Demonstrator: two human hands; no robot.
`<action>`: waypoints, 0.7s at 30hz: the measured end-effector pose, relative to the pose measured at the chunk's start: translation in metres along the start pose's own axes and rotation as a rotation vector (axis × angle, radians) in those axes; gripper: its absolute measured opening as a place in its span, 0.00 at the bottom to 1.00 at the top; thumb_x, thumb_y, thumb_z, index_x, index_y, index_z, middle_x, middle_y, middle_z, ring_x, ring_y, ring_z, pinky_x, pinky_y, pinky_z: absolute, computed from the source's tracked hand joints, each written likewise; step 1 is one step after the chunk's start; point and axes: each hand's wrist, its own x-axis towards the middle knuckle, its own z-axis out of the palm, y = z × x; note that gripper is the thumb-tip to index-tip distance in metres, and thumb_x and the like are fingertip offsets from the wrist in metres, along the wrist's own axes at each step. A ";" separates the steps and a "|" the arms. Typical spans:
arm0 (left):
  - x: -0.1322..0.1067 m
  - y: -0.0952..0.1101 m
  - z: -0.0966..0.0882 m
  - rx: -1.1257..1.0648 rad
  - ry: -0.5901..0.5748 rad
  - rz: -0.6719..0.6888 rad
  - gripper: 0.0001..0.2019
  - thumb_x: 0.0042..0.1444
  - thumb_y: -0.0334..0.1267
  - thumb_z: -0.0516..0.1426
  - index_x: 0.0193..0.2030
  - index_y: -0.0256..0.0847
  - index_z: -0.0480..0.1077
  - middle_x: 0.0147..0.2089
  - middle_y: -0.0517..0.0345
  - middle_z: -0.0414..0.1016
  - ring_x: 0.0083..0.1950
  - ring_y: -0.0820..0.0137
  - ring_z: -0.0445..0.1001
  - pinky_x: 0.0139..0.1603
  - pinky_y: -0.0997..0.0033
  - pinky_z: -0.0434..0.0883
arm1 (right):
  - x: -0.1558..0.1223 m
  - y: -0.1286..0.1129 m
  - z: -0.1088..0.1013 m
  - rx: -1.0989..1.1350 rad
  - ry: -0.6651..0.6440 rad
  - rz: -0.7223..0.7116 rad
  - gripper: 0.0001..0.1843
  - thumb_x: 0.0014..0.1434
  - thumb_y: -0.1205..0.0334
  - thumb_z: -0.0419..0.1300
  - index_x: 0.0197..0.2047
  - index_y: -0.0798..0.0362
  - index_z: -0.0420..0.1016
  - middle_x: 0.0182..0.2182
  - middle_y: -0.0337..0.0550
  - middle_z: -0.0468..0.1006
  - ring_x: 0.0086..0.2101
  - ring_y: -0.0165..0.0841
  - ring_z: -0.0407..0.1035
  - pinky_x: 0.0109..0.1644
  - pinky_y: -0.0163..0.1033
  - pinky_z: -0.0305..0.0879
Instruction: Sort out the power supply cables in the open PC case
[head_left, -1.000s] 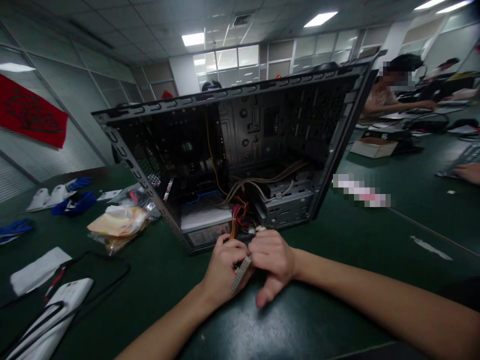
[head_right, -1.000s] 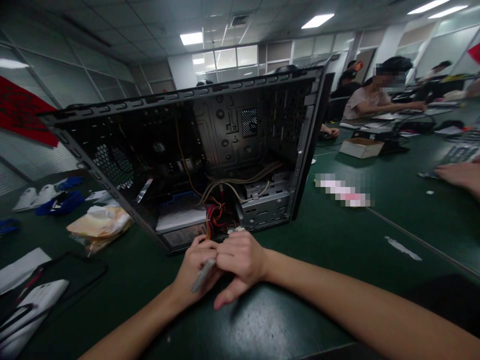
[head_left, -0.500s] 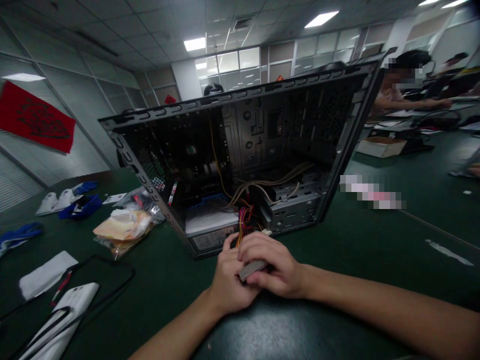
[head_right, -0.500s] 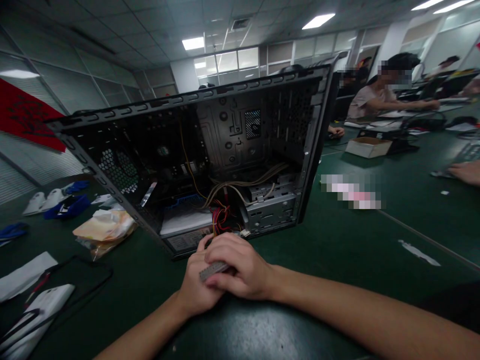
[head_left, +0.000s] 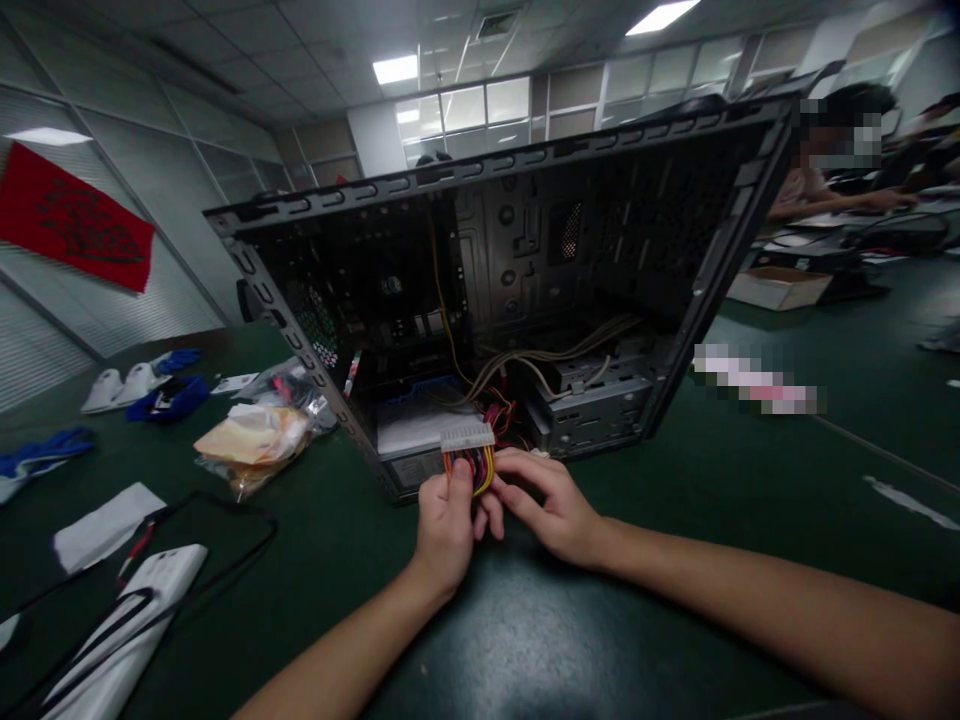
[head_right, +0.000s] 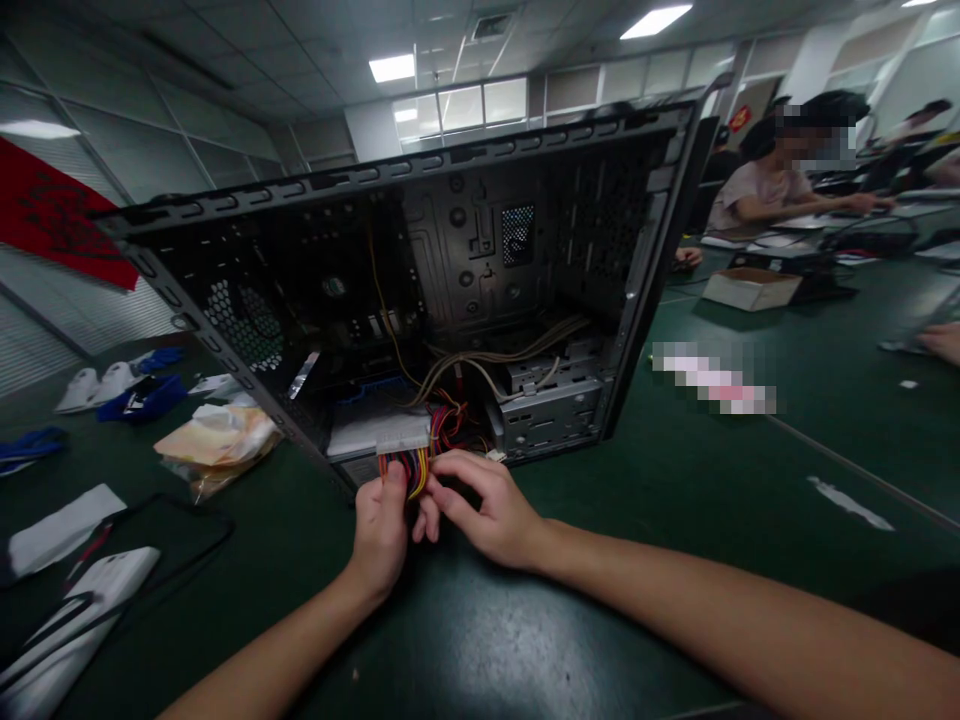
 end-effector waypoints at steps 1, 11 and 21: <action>0.001 0.000 0.000 -0.006 0.000 -0.004 0.35 0.63 0.65 0.45 0.26 0.32 0.72 0.13 0.58 0.66 0.14 0.77 0.57 0.17 0.78 0.54 | 0.000 0.000 0.001 -0.007 -0.003 -0.008 0.11 0.69 0.55 0.53 0.44 0.53 0.71 0.37 0.46 0.76 0.39 0.35 0.71 0.45 0.39 0.67; 0.003 -0.009 -0.004 0.104 -0.169 0.086 0.39 0.65 0.64 0.42 0.16 0.34 0.70 0.14 0.55 0.66 0.16 0.77 0.57 0.20 0.75 0.55 | 0.004 -0.003 0.001 -0.017 -0.041 0.021 0.23 0.71 0.51 0.48 0.28 0.53 0.68 0.25 0.41 0.72 0.32 0.34 0.66 0.41 0.39 0.63; 0.002 -0.005 -0.008 0.047 -0.206 -0.028 0.49 0.53 0.76 0.38 0.35 0.28 0.78 0.11 0.59 0.62 0.16 0.73 0.60 0.21 0.74 0.57 | 0.002 0.000 0.001 -0.037 -0.023 0.046 0.17 0.70 0.53 0.51 0.31 0.52 0.65 0.31 0.41 0.69 0.34 0.33 0.65 0.39 0.38 0.63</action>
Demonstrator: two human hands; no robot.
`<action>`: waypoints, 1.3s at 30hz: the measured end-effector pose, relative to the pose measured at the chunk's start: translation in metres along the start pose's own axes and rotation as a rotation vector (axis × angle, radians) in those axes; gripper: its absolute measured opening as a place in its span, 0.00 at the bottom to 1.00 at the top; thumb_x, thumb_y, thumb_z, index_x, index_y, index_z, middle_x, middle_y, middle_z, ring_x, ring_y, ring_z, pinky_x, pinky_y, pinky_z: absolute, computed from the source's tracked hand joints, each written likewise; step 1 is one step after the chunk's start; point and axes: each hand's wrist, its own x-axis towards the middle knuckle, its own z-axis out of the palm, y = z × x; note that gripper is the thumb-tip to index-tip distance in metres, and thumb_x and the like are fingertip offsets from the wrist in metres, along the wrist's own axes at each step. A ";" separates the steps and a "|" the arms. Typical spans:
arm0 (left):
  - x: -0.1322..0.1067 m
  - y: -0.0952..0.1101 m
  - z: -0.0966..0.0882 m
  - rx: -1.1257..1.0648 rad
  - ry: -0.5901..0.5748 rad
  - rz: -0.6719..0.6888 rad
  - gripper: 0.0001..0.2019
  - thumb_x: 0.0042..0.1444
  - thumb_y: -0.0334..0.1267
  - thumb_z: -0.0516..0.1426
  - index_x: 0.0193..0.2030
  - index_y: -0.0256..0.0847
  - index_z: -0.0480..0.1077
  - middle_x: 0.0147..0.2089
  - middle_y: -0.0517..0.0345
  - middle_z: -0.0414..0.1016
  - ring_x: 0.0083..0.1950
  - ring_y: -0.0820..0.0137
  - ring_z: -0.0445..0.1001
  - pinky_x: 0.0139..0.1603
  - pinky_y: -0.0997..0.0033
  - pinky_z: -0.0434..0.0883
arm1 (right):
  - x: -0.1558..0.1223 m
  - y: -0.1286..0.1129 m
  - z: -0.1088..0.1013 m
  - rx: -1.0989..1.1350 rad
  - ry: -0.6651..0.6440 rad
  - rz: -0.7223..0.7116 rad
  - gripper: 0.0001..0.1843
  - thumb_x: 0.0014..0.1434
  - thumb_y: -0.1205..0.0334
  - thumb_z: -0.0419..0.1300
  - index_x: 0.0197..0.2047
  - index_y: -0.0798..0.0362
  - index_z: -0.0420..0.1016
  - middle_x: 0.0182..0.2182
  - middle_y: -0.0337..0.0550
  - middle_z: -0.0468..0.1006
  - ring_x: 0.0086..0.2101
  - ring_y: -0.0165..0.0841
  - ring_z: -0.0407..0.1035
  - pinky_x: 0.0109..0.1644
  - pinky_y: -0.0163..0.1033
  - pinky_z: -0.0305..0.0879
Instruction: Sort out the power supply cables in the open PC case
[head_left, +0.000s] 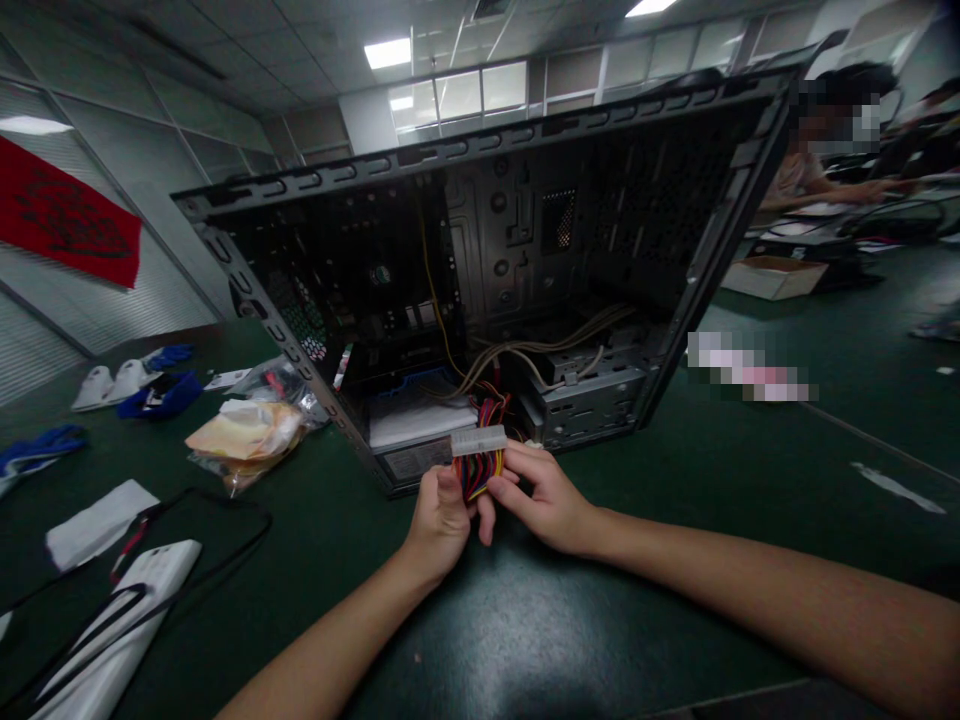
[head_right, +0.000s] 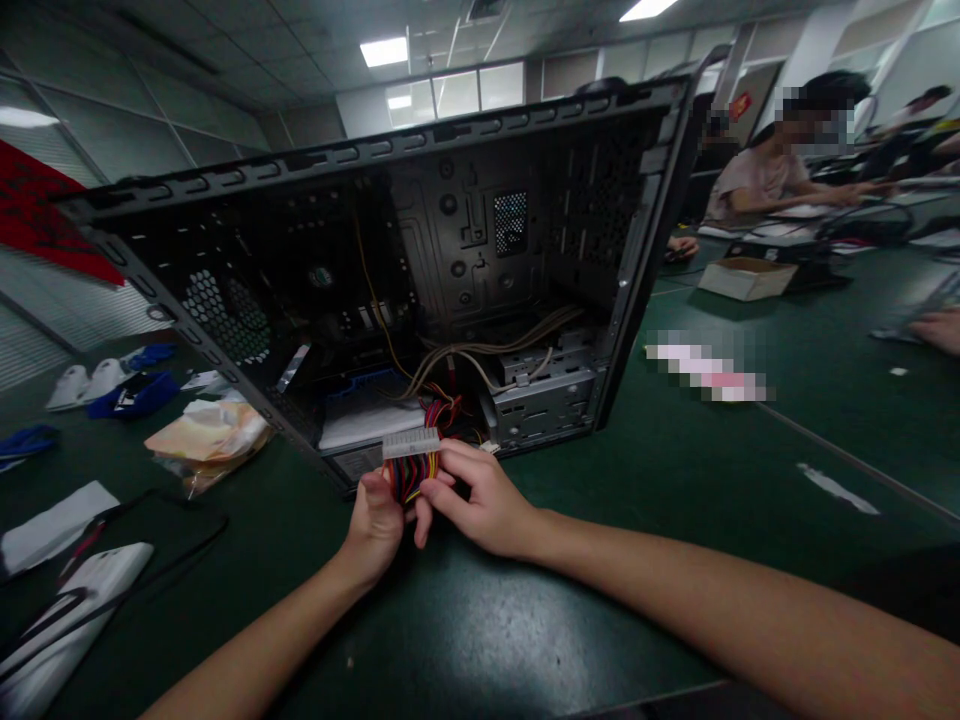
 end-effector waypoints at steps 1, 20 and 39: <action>0.000 0.000 0.001 -0.019 0.015 -0.027 0.48 0.55 0.75 0.38 0.37 0.28 0.78 0.11 0.60 0.62 0.15 0.74 0.59 0.21 0.75 0.56 | 0.000 0.000 0.000 -0.003 0.001 -0.008 0.17 0.70 0.53 0.51 0.31 0.52 0.65 0.30 0.41 0.69 0.34 0.33 0.65 0.39 0.38 0.63; 0.002 -0.007 0.000 -0.154 -0.105 -0.004 0.39 0.64 0.64 0.39 0.45 0.28 0.75 0.17 0.58 0.68 0.18 0.74 0.55 0.21 0.74 0.54 | -0.001 -0.004 0.000 0.011 -0.006 0.064 0.19 0.70 0.49 0.49 0.32 0.52 0.66 0.21 0.38 0.71 0.31 0.35 0.70 0.45 0.42 0.65; -0.005 0.002 0.007 0.051 -0.056 0.130 0.36 0.67 0.61 0.40 0.31 0.32 0.75 0.17 0.59 0.66 0.21 0.71 0.67 0.30 0.72 0.67 | -0.003 0.004 -0.002 -0.115 0.026 -0.206 0.18 0.68 0.48 0.52 0.35 0.53 0.69 0.27 0.41 0.71 0.32 0.35 0.66 0.41 0.42 0.66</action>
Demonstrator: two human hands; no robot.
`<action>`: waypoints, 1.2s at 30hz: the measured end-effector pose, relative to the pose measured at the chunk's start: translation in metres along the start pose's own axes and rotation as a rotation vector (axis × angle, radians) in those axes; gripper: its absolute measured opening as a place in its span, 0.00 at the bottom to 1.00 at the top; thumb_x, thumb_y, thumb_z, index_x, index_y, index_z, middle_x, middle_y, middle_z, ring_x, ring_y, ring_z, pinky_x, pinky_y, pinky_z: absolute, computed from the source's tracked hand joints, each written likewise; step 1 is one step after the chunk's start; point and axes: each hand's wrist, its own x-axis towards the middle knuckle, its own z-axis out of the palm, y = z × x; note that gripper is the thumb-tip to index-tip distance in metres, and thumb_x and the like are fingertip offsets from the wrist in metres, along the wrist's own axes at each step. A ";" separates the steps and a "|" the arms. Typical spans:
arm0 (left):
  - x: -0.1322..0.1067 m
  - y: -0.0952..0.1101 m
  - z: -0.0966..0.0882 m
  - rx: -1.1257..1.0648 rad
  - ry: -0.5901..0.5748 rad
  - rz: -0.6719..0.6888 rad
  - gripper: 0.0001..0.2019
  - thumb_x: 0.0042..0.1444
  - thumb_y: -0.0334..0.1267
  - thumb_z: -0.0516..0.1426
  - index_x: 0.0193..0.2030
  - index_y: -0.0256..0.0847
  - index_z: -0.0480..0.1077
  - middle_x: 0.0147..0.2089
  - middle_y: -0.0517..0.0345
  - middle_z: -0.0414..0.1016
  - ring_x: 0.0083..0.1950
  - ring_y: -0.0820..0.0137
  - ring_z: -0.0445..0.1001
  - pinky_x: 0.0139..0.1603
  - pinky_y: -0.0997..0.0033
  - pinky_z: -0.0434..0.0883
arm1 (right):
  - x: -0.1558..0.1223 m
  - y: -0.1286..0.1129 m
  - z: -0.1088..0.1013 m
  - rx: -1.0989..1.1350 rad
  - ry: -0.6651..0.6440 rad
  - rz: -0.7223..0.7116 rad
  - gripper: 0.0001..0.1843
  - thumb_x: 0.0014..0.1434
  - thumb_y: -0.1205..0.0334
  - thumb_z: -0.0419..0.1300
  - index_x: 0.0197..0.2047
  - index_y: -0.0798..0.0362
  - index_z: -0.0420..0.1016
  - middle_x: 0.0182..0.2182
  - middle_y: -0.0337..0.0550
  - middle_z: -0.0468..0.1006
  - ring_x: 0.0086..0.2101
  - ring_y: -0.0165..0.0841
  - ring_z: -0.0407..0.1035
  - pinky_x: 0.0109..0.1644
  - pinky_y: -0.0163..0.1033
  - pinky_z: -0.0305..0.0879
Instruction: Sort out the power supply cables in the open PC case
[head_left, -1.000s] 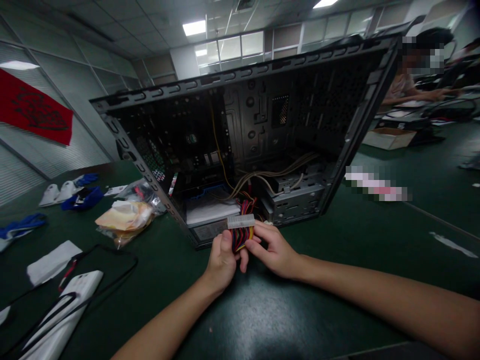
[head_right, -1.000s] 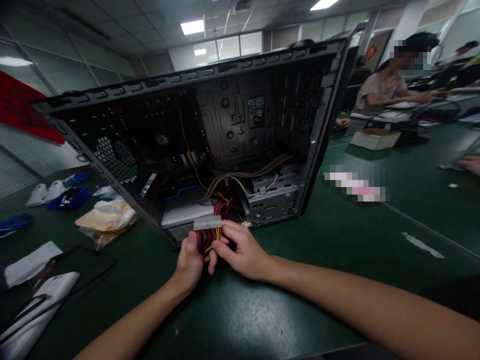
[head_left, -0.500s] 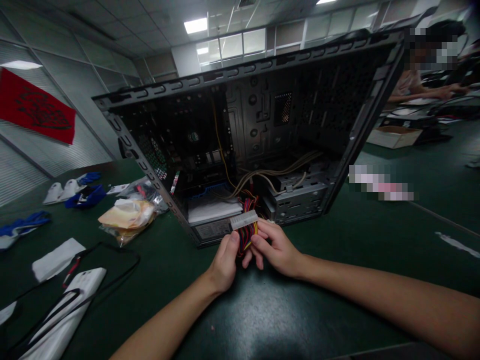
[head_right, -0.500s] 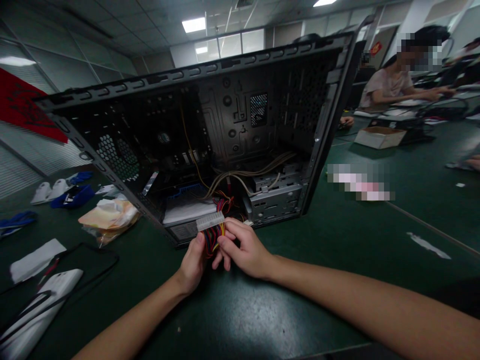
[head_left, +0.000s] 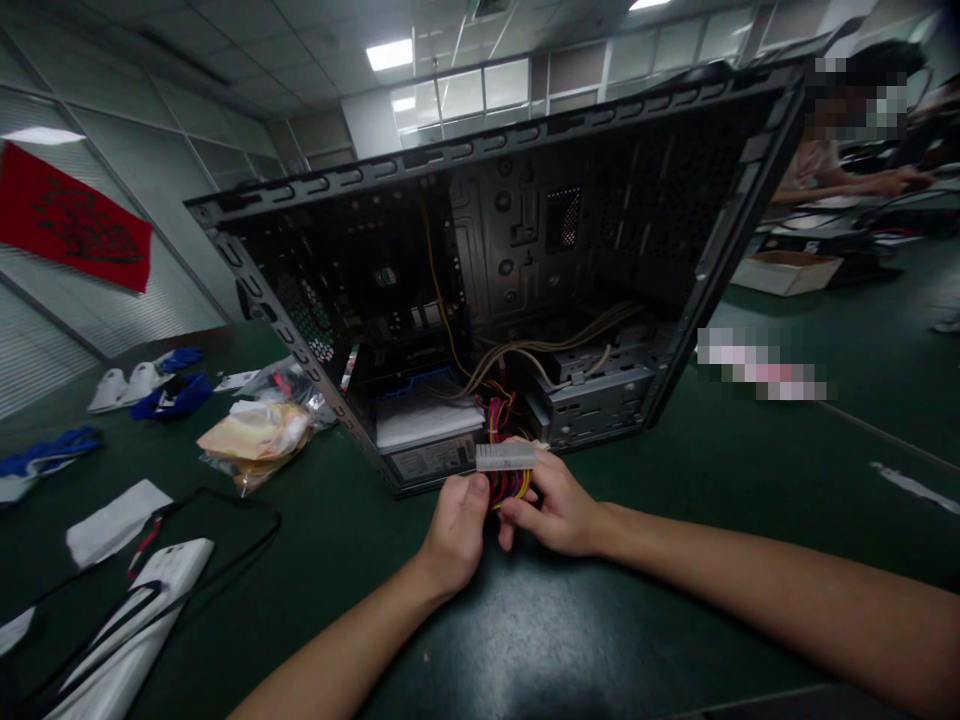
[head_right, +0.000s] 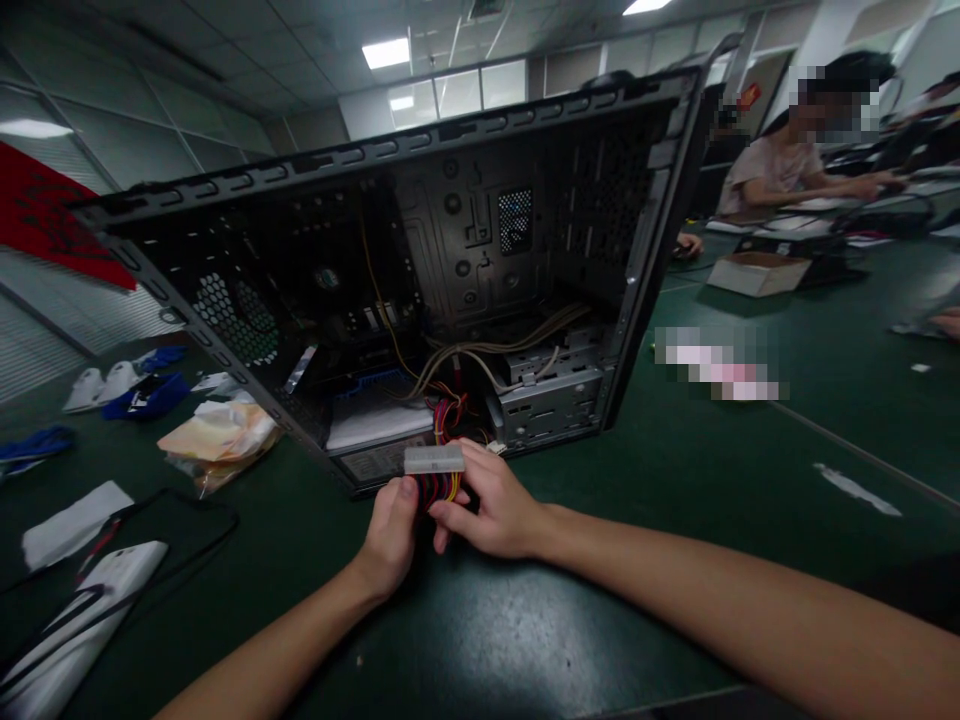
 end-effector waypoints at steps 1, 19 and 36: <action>0.001 -0.001 -0.001 0.051 -0.014 0.028 0.35 0.67 0.60 0.40 0.30 0.33 0.75 0.17 0.58 0.67 0.22 0.71 0.68 0.31 0.72 0.67 | 0.000 0.000 0.000 0.015 -0.004 0.015 0.18 0.68 0.48 0.51 0.36 0.53 0.69 0.29 0.43 0.72 0.33 0.35 0.67 0.42 0.42 0.66; 0.001 -0.005 -0.026 0.623 -0.197 0.833 0.15 0.68 0.41 0.49 0.50 0.40 0.75 0.43 0.45 0.81 0.52 0.60 0.78 0.51 0.60 0.75 | 0.000 -0.029 -0.010 -0.199 0.009 -0.497 0.09 0.66 0.60 0.56 0.45 0.46 0.77 0.44 0.42 0.80 0.53 0.38 0.69 0.62 0.52 0.59; 0.012 -0.013 -0.024 0.878 -0.449 0.785 0.19 0.71 0.35 0.42 0.53 0.35 0.72 0.50 0.46 0.81 0.64 0.62 0.69 0.62 0.61 0.65 | 0.010 -0.041 0.005 -0.334 -0.311 -0.816 0.16 0.62 0.65 0.54 0.25 0.50 0.76 0.36 0.42 0.81 0.36 0.34 0.74 0.41 0.40 0.73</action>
